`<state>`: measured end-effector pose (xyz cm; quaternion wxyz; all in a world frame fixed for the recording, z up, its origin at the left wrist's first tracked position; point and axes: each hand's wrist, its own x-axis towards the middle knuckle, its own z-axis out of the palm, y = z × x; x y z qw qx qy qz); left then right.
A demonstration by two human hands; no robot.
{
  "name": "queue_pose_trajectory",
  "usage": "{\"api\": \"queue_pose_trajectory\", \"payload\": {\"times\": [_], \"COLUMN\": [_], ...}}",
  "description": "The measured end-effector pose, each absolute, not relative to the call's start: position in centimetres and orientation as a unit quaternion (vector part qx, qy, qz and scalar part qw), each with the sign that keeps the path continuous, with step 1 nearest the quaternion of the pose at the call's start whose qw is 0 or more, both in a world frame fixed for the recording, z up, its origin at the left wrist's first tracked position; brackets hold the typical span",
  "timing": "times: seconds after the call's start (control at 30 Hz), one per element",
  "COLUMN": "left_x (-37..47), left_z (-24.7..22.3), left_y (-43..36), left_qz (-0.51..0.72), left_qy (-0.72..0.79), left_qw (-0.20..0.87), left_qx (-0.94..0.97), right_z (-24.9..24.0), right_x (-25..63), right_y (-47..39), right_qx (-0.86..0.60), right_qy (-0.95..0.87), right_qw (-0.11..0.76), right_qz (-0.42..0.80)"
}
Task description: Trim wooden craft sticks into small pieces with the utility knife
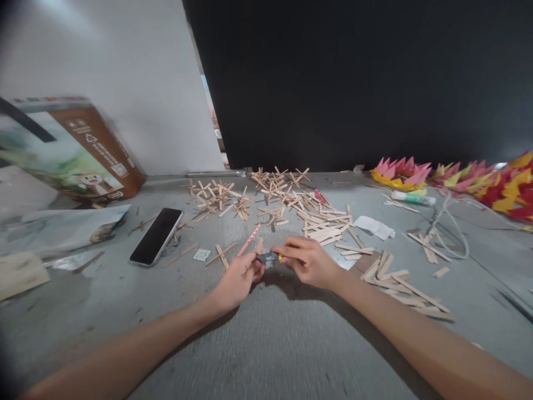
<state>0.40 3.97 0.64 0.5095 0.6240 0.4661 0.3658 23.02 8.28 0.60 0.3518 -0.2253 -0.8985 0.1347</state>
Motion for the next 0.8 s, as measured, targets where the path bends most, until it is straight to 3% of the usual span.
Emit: {"api": "queue_pose_trajectory", "payload": {"times": [0.8], "left_x": [0.3], "left_z": [-0.8], "left_y": [4.1], "left_qz": [0.358], "left_qy": [0.437], "left_qw": [0.506], "left_qx": [0.651], "right_z": [0.5], "right_x": [23.0], "right_y": [8.3], "right_qx": [-0.218], "right_qy": [-0.900], "right_qw": [0.349], "right_qz": [0.143]}}
